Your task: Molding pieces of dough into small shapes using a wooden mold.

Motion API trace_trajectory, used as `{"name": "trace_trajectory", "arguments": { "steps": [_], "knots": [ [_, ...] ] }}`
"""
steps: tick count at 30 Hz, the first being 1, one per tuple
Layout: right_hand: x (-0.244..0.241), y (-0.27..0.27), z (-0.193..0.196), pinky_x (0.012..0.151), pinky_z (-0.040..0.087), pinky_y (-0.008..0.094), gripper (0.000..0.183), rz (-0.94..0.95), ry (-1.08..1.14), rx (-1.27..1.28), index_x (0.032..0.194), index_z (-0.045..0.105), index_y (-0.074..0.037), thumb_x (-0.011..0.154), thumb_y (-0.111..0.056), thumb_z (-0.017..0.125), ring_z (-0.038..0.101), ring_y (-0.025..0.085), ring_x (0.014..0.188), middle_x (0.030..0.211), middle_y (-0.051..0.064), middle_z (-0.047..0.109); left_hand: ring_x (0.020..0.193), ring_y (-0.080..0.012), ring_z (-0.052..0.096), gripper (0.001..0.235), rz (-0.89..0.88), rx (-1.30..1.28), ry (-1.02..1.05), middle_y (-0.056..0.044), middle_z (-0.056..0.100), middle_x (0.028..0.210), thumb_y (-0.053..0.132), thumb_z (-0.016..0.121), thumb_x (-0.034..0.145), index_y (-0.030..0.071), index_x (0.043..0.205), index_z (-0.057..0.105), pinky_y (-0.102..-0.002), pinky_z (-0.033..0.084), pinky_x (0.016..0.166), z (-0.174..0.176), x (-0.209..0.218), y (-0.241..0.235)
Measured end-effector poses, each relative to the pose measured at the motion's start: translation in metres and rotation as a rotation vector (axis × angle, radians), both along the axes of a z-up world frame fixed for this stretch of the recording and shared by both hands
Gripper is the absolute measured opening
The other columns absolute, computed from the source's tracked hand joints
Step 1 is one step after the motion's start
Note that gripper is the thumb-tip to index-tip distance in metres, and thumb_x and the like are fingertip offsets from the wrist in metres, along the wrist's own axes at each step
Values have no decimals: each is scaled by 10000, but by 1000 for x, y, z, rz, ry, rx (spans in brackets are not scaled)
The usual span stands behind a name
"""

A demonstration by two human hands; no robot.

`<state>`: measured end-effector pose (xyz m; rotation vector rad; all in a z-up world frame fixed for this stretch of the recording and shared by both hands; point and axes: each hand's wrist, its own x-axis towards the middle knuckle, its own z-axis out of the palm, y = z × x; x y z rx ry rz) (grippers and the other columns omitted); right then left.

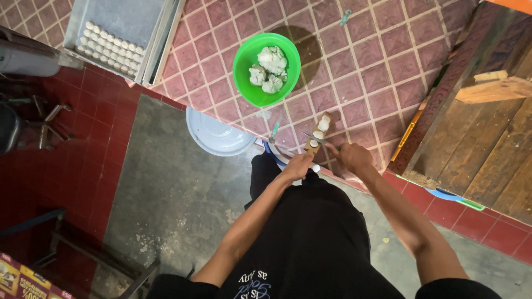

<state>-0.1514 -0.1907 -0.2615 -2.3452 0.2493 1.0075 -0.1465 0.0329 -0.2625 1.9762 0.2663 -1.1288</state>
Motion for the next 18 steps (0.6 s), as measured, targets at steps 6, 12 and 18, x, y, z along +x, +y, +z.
{"name": "trace_trajectory", "arguments": {
  "steps": [6, 12, 18],
  "knots": [
    [2, 1, -3, 846, 586, 544, 870, 19, -20, -20, 1097, 764, -82, 952, -804, 299, 737, 425, 970, 1004, 248, 759, 603, -186, 599, 641, -93, 83, -177, -86, 627, 642, 525, 439, 1071, -33, 837, 651, -363, 454, 593, -25, -4, 12],
    [4, -2, -10, 867, 588, 534, 875, 11, -23, -34, 1063, 782, -76, 950, -809, 317, 728, 428, 998, 1038, 252, 751, 567, -193, 614, 569, -39, 70, -57, -80, 614, 619, 501, 431, 1041, 0, 872, 639, -371, 472, 567, 3, 2, 2],
    [9, -3, -20, 888, 567, 549, 852, 35, -42, -11, 1070, 774, -78, 961, -788, 314, 712, 432, 1009, 1036, 256, 743, 491, -196, 557, 557, 28, 67, 5, -82, 558, 586, 494, 451, 1047, 18, 792, 589, -376, 449, 500, 18, 7, -3]
  ]
}}
